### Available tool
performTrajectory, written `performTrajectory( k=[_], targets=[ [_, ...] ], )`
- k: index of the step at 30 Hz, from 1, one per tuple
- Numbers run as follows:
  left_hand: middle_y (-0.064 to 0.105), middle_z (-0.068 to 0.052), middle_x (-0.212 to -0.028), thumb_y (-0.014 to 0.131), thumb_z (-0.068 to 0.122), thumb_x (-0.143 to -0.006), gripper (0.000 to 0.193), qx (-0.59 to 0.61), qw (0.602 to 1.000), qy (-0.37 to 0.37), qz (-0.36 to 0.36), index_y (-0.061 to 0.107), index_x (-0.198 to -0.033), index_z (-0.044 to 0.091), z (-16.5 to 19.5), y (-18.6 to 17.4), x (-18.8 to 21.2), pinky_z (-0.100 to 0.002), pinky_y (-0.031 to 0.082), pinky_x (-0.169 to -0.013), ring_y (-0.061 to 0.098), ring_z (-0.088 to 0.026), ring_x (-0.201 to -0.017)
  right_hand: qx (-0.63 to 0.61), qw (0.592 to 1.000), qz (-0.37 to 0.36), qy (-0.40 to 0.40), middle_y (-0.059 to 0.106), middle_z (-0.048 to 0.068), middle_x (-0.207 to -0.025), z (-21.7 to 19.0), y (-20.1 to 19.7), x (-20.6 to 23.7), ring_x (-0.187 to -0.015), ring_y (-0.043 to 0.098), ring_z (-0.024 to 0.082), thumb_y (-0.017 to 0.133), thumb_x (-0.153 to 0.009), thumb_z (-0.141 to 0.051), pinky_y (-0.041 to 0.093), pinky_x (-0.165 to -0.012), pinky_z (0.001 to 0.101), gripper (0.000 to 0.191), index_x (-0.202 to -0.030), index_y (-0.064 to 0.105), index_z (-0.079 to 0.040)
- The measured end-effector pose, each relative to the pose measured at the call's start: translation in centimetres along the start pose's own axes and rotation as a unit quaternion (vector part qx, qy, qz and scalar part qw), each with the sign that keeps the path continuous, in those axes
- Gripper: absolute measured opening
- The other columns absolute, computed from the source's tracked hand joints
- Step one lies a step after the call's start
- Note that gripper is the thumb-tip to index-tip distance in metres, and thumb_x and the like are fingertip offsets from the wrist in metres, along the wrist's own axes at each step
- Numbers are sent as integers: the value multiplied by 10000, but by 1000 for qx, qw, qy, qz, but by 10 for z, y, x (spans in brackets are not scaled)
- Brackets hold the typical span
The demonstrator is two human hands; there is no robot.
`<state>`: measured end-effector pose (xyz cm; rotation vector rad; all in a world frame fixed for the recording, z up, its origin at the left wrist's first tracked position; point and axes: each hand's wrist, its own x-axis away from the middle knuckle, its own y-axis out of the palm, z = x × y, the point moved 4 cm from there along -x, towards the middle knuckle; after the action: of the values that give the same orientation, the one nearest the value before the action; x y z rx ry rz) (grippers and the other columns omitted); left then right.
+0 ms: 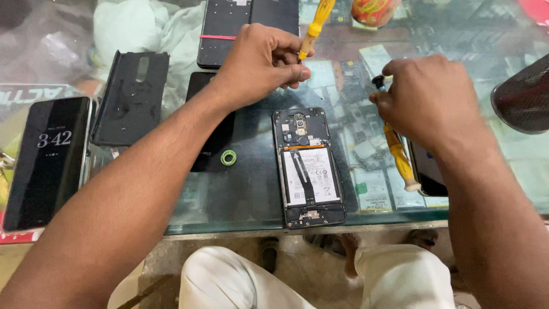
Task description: The person uses a yellow-handled screwdriver to remove screws from the internal frame of a disassembled smartphone. They switch to a black-handled screwdriver to adjust a small component near the camera module, then return to the yellow screwdriver to continue unscrewing the upper section of the device.
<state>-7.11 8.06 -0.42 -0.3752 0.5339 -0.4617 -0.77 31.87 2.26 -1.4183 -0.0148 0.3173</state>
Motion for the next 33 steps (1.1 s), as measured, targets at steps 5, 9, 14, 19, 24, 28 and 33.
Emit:
performTrajectory(
  k=[5,9,14,19,24,28,33],
  targets=[
    [746,-5,-740,799,53,-902,198,3,1000,-8,0,750,-1080,-17,-1,0,-1,-193,574,-586,728,-32,-661,-136,976,171,-21,758,168,-885,10,-19,-2,-733,723,295,772,-894,-166,575,-726,420,281,-1141,762,-32],
    [747,-21,-739,806,48,-902,178,-11,1000,-8,1,752,-1055,-27,-1,-3,2,-203,567,-589,726,-44,-663,-414,878,239,2,749,150,-928,26,-16,-2,-762,745,179,727,-1096,-37,609,-694,309,94,-1110,702,53],
    [754,-15,-738,815,66,-898,196,-28,1000,-1,8,755,-1068,-12,-1,0,-1,-201,595,-590,744,-41,-666,-643,750,156,25,727,132,-905,20,13,-19,-760,744,163,718,-1048,11,658,-685,292,209,-1216,627,96],
    [754,-25,-743,817,53,-890,203,-11,1000,-5,7,760,-1073,-16,-2,0,-1,-206,592,-593,739,-50,-659,-691,713,113,34,716,119,-910,17,22,-23,-790,751,163,715,-1053,7,689,-722,304,228,-1241,627,102],
    [761,-23,-758,817,47,-894,201,-6,1000,5,6,755,-1073,-22,-2,1,-2,-204,602,-611,741,-50,-671,-676,730,92,50,718,120,-885,15,22,-23,-752,748,170,719,-1031,-4,669,-696,292,234,-1226,621,80],
    [759,-22,-752,818,48,-886,210,-14,1000,-1,5,756,-1076,-19,-4,0,-2,-204,592,-599,742,-49,-666,-673,733,84,53,728,113,-895,13,20,-22,-758,760,177,721,-1024,-8,664,-693,283,234,-1210,606,74],
    [759,-25,-754,819,50,-894,207,-15,1000,7,4,756,-1079,-20,-5,1,-2,-204,589,-596,743,-52,-669,-661,743,82,59,726,110,-893,10,19,-22,-758,761,175,720,-1026,-10,664,-689,276,226,-1208,609,67]
  ],
)
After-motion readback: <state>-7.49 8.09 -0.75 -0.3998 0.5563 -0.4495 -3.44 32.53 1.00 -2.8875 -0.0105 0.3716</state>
